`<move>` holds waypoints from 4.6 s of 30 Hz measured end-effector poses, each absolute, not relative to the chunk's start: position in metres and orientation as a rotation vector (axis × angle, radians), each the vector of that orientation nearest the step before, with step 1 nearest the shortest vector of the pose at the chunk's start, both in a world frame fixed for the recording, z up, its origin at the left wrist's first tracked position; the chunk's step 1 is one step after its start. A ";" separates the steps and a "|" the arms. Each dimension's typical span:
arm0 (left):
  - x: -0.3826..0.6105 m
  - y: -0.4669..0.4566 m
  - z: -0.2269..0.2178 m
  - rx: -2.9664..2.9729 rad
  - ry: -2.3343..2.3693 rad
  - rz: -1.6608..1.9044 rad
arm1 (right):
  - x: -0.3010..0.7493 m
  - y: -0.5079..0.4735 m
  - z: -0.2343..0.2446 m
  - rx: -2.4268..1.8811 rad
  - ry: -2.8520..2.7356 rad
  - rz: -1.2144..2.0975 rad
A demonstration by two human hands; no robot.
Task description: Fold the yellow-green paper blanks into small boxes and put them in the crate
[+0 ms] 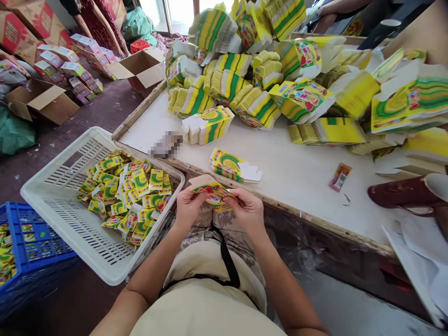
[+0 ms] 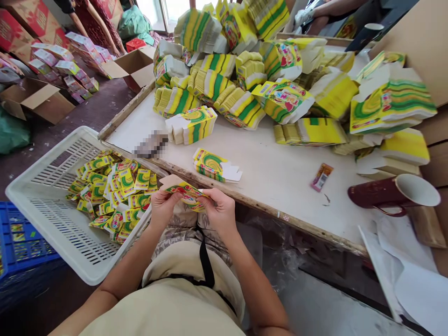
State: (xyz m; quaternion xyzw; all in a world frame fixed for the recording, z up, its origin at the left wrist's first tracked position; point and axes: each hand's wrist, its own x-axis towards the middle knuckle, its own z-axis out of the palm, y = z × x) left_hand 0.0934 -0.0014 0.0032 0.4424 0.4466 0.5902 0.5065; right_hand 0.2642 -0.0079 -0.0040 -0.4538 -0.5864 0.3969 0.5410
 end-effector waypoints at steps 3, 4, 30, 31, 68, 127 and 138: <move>0.068 0.003 0.014 1.268 0.964 1.180 | 0.284 -0.009 -0.002 -1.094 -1.578 0.635; 0.059 0.005 0.019 1.337 0.912 1.101 | 0.288 -0.009 -0.001 -1.113 -1.647 0.511; 0.107 -0.012 0.004 2.036 1.472 0.652 | 0.230 -0.007 -0.034 -1.063 -0.829 1.518; 0.106 -0.012 0.004 2.020 1.468 0.613 | 0.229 -0.007 -0.038 -1.059 -0.852 1.517; 0.073 0.007 0.018 2.154 1.379 0.686 | 0.293 -0.003 -0.011 -0.984 -1.978 0.760; 0.101 0.003 -0.003 0.994 1.075 1.528 | 0.248 -0.009 -0.008 -1.087 -1.234 1.192; 0.055 0.003 0.038 1.803 1.096 0.680 | 0.280 -0.014 0.008 -0.937 -2.052 0.210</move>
